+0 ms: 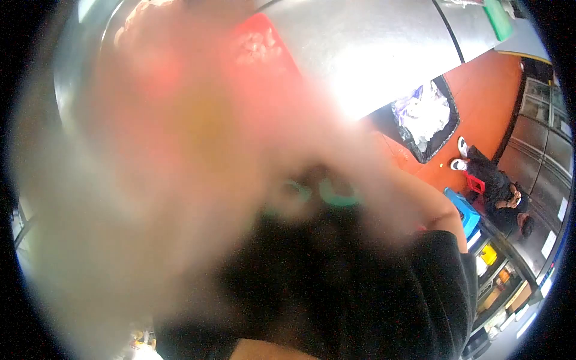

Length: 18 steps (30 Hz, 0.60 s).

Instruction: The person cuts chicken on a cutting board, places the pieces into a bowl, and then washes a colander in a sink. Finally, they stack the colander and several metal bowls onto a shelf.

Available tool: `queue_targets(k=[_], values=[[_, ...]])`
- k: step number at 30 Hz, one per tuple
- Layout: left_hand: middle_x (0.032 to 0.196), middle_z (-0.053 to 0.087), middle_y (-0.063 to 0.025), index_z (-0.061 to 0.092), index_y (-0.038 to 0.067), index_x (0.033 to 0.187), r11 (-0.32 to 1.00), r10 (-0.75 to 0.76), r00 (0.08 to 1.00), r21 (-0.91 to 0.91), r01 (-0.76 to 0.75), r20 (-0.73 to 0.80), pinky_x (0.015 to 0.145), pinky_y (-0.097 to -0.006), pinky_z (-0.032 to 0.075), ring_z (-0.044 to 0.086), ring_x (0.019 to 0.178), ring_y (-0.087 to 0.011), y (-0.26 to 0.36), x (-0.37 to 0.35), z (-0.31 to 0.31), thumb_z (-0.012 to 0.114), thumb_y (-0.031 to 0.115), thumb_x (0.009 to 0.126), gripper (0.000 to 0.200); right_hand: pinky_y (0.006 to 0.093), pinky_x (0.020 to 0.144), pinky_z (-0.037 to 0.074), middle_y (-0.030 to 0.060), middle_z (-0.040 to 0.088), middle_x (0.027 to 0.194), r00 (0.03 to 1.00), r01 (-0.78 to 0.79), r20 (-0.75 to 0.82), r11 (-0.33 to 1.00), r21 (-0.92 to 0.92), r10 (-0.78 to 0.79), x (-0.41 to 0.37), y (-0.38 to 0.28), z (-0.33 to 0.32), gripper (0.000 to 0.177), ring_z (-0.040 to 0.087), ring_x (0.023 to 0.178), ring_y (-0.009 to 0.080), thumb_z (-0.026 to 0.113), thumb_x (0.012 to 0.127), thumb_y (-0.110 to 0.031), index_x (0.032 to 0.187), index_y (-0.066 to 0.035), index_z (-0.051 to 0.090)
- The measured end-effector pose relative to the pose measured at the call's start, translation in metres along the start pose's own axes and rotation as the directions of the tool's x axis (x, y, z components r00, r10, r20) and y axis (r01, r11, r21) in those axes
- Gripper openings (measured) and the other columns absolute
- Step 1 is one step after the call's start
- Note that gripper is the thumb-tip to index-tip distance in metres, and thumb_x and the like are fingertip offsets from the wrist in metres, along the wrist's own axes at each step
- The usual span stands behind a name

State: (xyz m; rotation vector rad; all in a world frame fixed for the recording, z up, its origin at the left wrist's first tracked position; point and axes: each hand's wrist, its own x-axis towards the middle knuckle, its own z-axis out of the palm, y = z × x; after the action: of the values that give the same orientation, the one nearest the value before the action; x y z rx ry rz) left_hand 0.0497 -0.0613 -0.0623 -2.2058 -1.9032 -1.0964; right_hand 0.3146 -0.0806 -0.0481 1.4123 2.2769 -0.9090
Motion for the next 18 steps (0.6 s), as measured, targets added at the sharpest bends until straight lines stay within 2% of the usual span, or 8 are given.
queue_targets(k=[3,4,5,8,9,12,16,18], values=[[0.098,0.059,-0.0090,0.060,0.009,0.098,0.999,-0.041,0.997,-0.021,0.042,0.060,0.094,-0.0446,0.037,0.053,0.101,-0.0286,0.000,0.005,-0.010,0.063,0.018,0.078,0.023,0.0467,0.056,0.048,0.0234,0.060,0.070,0.997,-0.025,0.072,0.999,-0.028,0.027,-0.030,-0.012,-0.034,0.009,0.061,0.067,0.0405,0.045,0.084,-0.006,0.089,0.000,0.041],[0.095,0.062,-0.0066,0.062,0.011,0.095,0.960,-0.177,0.984,0.213,0.180,-0.035,0.092,-0.0412,0.038,0.054,0.097,-0.0265,-0.007,0.000,0.002,0.065,0.019,0.077,0.019,0.0471,0.054,0.047,0.0231,0.059,0.066,1.000,0.008,-0.007,0.999,-0.054,-0.008,-0.030,-0.005,-0.020,0.010,0.060,0.063,0.0415,0.045,0.086,-0.008,0.090,0.000,0.040],[0.095,0.062,-0.0066,0.062,0.011,0.095,0.963,-0.167,0.986,0.210,0.169,-0.031,0.092,-0.0412,0.038,0.054,0.097,-0.0265,-0.006,0.013,-0.001,0.065,0.019,0.077,0.019,0.0471,0.054,0.047,0.0231,0.059,0.066,1.000,0.001,-0.014,0.999,-0.047,-0.001,-0.029,0.001,-0.008,0.010,0.060,0.063,0.0415,0.045,0.086,-0.008,0.090,0.000,0.040],[0.084,0.064,-0.0106,0.065,0.009,0.089,0.990,-0.027,0.963,0.137,-0.010,0.267,0.084,-0.0414,0.041,0.057,0.090,-0.0278,0.002,0.058,-0.022,0.066,0.019,0.075,0.017,0.0490,0.053,0.046,0.0220,0.059,0.065,0.992,0.069,-0.105,0.998,0.008,-0.068,-0.031,0.007,0.006,0.012,0.059,0.061,0.0422,0.044,0.087,-0.010,0.092,0.000,0.039],[0.084,0.064,-0.0106,0.065,0.009,0.089,0.990,-0.019,0.964,0.139,-0.019,0.265,0.084,-0.0414,0.041,0.057,0.090,-0.0278,-0.011,0.057,-0.010,0.066,0.019,0.075,0.017,0.0501,0.053,0.045,0.0217,0.059,0.065,0.990,0.066,-0.130,0.998,0.025,-0.062,-0.032,0.004,0.004,0.012,0.058,0.061,0.0425,0.044,0.087,-0.010,0.093,-0.001,0.039],[0.078,0.064,-0.0135,0.064,0.008,0.078,0.930,-0.046,0.778,0.310,-0.195,0.626,0.077,-0.0429,0.045,0.061,0.077,-0.0306,-0.039,0.052,0.033,0.062,0.021,0.075,0.013,0.0518,0.053,0.044,0.0215,0.059,0.064,0.985,0.060,-0.168,0.995,0.078,-0.046,-0.031,0.006,0.012,0.013,0.058,0.061,0.0431,0.044,0.087,-0.010,0.095,-0.001,0.038],[0.076,0.064,-0.0131,0.063,0.007,0.076,0.946,0.010,0.782,0.248,-0.209,0.623,0.070,-0.0421,0.047,0.062,0.073,-0.0302,-0.042,0.074,0.038,0.064,0.020,0.075,0.013,0.0521,0.054,0.044,0.0212,0.058,0.063,0.980,0.067,-0.193,0.989,0.135,-0.040,-0.031,0.005,0.021,0.012,0.057,0.061,0.0432,0.044,0.087,-0.010,0.094,-0.001,0.040],[0.077,0.065,-0.0133,0.065,0.006,0.077,0.934,-0.277,0.796,-0.042,0.354,0.538,0.065,-0.0391,0.048,0.063,0.073,-0.0292,-0.027,0.094,0.035,0.065,0.016,0.074,0.011,0.0517,0.054,0.044,0.0209,0.058,0.062,0.976,0.069,-0.215,0.986,0.154,-0.035,-0.032,0.002,0.024,0.011,0.057,0.060,0.0428,0.044,0.088,-0.010,0.093,0.000,0.040]])
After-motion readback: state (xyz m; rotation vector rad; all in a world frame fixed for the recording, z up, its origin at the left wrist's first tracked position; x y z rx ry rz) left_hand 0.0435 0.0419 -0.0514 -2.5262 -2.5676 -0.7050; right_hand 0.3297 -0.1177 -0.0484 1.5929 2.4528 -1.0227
